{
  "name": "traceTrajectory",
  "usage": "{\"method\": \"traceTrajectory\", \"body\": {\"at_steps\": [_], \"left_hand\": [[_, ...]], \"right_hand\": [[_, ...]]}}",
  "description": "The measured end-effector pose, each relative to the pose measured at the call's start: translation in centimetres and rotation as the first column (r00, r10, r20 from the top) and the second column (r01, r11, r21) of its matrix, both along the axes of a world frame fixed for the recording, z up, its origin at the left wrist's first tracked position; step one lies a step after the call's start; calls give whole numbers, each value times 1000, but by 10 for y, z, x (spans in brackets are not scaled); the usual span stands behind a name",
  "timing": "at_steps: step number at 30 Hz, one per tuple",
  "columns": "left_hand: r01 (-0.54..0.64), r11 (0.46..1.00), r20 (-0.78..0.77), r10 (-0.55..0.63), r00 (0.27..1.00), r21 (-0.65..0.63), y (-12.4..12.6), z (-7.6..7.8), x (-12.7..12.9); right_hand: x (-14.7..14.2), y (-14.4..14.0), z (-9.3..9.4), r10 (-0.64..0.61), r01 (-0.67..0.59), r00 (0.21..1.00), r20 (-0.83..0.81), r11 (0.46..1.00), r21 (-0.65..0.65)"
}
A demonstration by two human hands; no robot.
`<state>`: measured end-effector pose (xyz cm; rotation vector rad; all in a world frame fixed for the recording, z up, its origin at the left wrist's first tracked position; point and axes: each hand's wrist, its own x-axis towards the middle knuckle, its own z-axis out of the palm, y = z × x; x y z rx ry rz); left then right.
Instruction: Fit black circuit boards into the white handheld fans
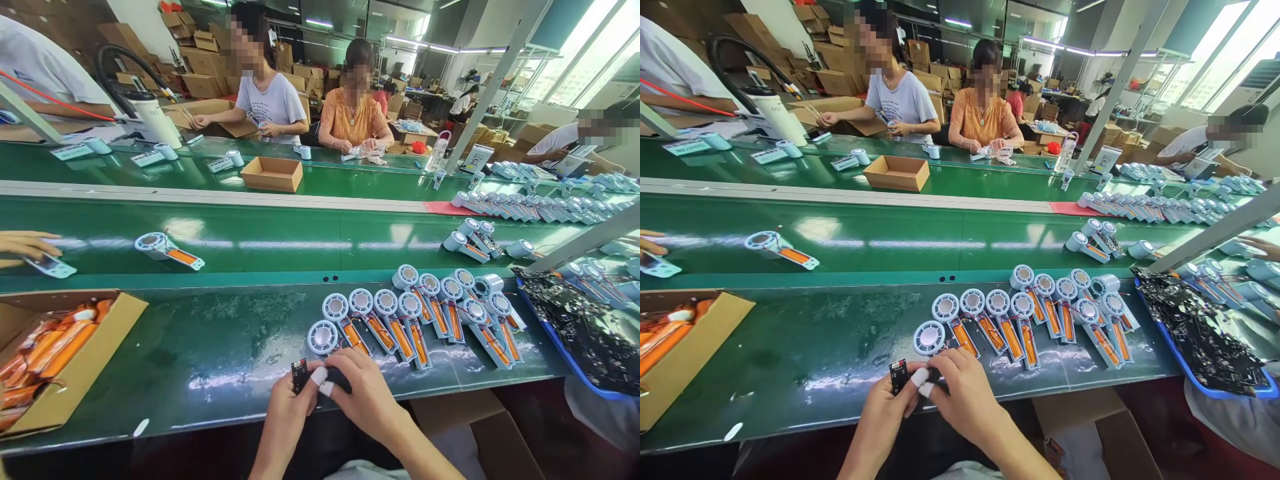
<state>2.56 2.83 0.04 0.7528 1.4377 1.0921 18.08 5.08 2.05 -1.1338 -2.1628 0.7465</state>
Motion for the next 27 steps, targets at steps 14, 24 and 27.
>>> {"method": "traceTrajectory", "body": {"at_steps": [14,24,27], "left_hand": [[103,989,-347,-60,936,106,-29,-7,-3],[248,911,-625,14,781,331,-26,-6,2],[292,884,-676,35,736,364,-27,-10,2]], "right_hand": [[0,3,-3,48,-51,998,46,995,87],[-10,-5,1,-62,25,986,152,971,238],[-12,-8,1,-101,54,977,188,969,242]]}}
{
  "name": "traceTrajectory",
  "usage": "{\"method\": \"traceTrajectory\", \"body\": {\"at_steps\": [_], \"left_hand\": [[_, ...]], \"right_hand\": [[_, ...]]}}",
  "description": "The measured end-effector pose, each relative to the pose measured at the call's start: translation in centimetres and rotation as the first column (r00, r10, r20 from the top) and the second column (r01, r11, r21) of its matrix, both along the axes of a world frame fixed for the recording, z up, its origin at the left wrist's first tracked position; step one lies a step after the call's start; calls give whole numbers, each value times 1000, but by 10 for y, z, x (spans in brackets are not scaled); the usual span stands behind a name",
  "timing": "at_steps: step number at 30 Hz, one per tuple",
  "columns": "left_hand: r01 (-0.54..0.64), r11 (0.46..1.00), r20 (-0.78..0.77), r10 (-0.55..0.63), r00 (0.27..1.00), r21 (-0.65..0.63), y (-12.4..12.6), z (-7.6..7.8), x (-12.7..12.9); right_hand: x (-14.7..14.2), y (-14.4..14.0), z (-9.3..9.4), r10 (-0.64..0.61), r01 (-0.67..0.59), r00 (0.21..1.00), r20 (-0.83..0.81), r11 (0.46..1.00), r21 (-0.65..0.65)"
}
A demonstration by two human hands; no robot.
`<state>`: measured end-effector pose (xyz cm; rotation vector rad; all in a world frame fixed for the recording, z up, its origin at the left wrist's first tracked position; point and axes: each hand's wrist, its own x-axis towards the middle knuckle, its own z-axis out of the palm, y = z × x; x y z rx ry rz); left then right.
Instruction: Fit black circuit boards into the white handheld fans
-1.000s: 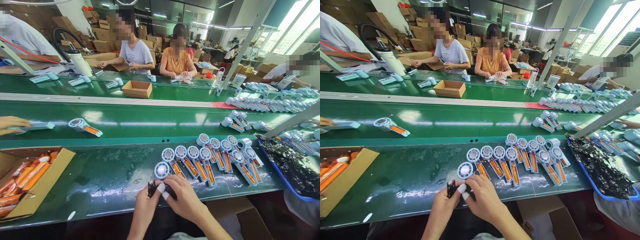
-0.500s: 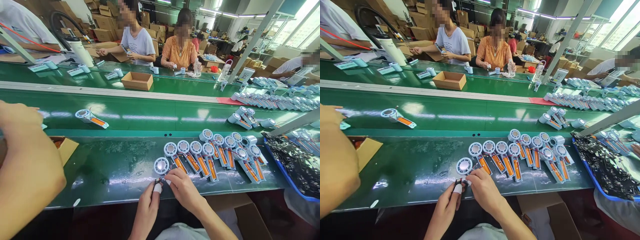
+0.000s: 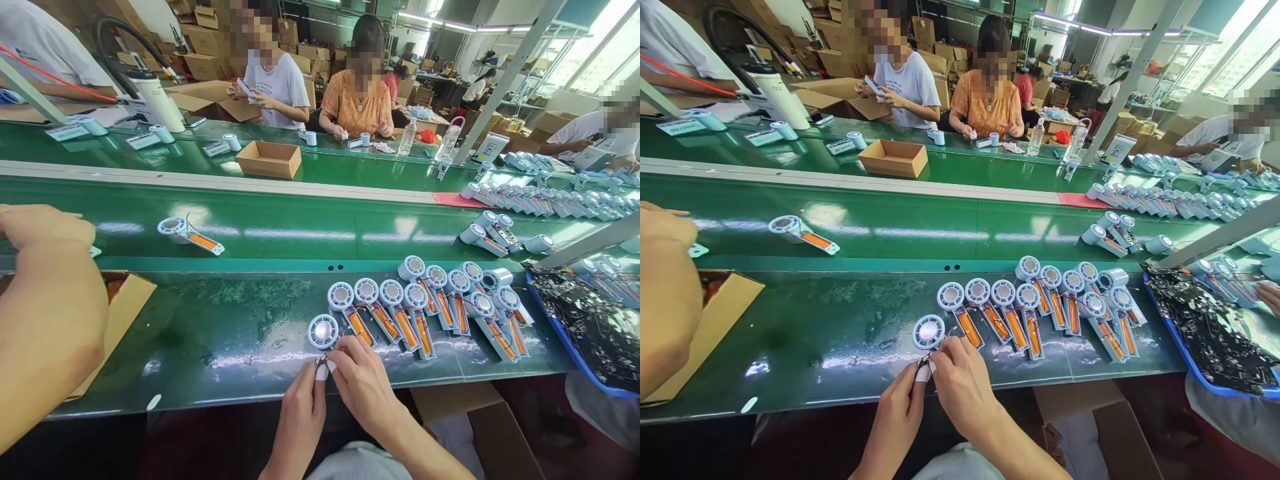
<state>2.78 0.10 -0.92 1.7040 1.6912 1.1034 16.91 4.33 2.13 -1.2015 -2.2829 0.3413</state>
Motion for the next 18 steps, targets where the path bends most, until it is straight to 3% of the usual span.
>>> {"method": "traceTrajectory", "body": {"at_steps": [4,9,18], "left_hand": [[32,999,-87,-28,996,43,0,-1,-2],[40,999,-87,-36,996,34,2,-2,-5],[23,999,-68,-25,997,-27,3,-7,-7]], "right_hand": [[1,0,3,23,-21,999,31,998,-52],[5,5,10,77,-77,997,-10,983,-167],[-1,3,5,20,-38,997,-81,975,-219]]}}
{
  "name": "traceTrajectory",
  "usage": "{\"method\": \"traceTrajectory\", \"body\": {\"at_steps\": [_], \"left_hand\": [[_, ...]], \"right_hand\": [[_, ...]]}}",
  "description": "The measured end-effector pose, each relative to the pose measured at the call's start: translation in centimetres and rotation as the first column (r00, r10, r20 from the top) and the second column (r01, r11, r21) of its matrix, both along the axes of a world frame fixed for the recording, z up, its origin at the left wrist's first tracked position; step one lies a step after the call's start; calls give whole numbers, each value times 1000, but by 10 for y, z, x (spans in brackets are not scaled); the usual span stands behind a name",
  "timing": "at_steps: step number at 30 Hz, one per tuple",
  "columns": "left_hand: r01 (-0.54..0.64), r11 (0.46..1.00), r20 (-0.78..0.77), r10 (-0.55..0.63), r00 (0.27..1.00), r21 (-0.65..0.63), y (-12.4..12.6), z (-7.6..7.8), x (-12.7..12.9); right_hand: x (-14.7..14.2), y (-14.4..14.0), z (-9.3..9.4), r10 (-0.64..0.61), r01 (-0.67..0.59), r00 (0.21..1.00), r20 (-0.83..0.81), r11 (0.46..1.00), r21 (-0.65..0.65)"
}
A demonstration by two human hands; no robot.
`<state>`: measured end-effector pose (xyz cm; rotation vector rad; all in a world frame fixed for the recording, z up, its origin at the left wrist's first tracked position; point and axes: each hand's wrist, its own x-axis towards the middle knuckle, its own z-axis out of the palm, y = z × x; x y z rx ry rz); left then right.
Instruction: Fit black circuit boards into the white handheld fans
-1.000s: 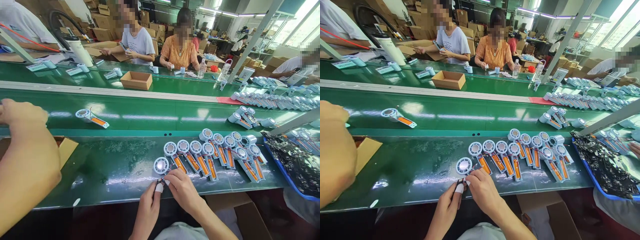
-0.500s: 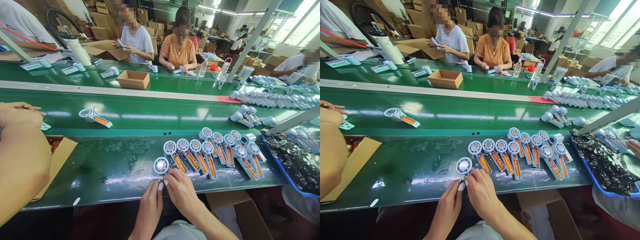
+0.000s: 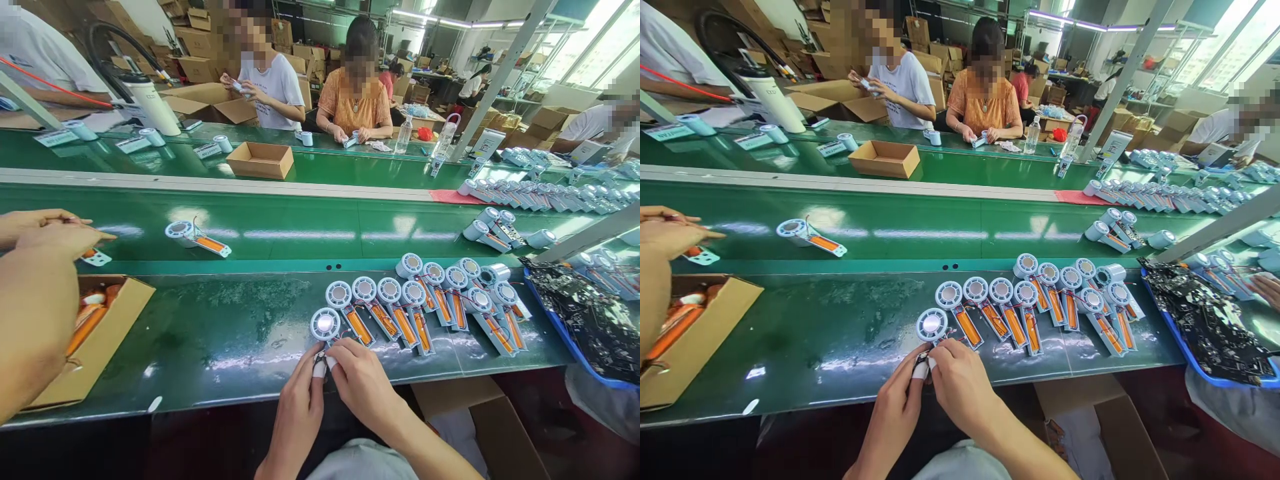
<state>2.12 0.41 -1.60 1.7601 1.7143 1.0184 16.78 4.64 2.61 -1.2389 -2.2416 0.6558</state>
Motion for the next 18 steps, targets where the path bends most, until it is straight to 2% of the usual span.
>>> {"method": "traceTrajectory", "body": {"at_steps": [4,8,11,14,18], "left_hand": [[16,1000,-29,-16,999,10,0,0,0],[27,998,-76,-22,997,54,-1,1,0],[67,994,-166,-52,985,85,-1,2,-2],[150,987,-204,-136,970,55,1,6,-10],[250,968,-98,-251,963,-22,8,13,-23]], "right_hand": [[1,0,2,6,-6,1000,13,1000,10],[-3,-4,0,0,-21,986,168,992,122],[-5,-7,-3,-15,-30,967,253,984,176],[0,-2,-1,15,-53,972,233,986,156],[13,13,10,153,-162,980,124,985,66]]}}
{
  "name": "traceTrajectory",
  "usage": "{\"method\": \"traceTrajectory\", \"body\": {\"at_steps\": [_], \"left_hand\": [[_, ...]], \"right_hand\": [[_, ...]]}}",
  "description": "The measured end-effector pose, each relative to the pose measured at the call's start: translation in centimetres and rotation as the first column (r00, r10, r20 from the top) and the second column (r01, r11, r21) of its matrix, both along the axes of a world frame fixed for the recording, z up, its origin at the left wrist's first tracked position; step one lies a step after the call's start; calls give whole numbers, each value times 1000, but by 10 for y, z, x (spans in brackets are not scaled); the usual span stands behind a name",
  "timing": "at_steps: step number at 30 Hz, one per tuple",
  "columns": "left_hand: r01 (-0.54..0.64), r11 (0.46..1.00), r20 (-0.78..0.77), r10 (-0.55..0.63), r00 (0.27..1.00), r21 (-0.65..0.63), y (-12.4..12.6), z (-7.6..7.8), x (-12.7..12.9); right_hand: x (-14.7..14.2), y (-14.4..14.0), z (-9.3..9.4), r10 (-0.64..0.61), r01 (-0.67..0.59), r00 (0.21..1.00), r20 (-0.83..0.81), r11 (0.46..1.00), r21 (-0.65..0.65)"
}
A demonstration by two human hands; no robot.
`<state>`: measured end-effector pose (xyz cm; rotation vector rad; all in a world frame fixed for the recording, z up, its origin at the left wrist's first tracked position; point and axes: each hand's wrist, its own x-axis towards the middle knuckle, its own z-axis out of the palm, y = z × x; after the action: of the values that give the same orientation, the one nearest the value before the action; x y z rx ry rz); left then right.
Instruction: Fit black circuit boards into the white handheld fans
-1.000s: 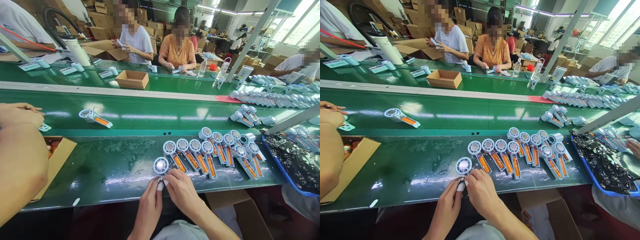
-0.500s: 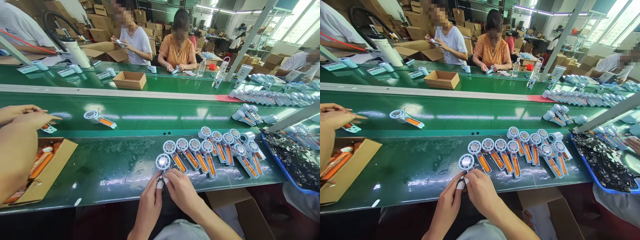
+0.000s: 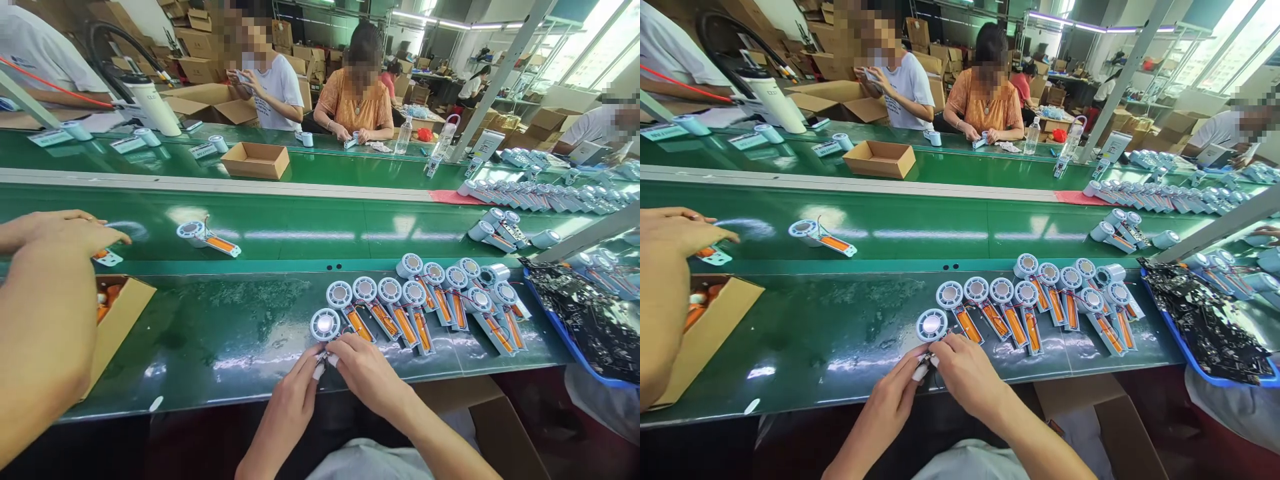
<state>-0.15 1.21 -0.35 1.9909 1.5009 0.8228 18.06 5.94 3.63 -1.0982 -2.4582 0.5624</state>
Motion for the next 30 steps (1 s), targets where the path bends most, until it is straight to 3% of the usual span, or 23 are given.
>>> {"method": "traceTrajectory", "body": {"at_steps": [4,8,10,12,14,16,19,23,26,30], "left_hand": [[52,996,71,-46,996,-77,6,5,-5],[57,994,95,-49,994,-90,9,11,-4],[29,995,106,-19,994,-99,8,13,-3],[-24,993,104,36,994,-111,6,12,-2],[-89,989,91,100,991,-122,3,8,-3],[-144,982,87,155,984,-120,0,2,-3],[-202,970,127,219,968,-132,-3,-4,-3],[-270,939,189,311,931,-214,-6,0,1],[-283,920,237,348,907,-270,-8,7,6],[-266,914,316,361,877,-307,-9,11,14]], "right_hand": [[4,11,5,123,-125,992,-38,991,-46],[2,10,7,108,-110,993,-49,993,-48],[6,6,13,43,-51,995,-94,995,-84],[15,2,19,-116,98,983,-141,987,-128],[26,1,22,-281,259,952,-120,951,-171],[33,1,19,-329,310,942,-70,930,-197],[34,0,10,-244,223,964,-102,958,-180],[21,-6,4,-95,111,974,-204,991,70],[7,-6,7,39,9,985,-170,961,278],[-9,-1,6,129,-96,988,-87,944,316]]}}
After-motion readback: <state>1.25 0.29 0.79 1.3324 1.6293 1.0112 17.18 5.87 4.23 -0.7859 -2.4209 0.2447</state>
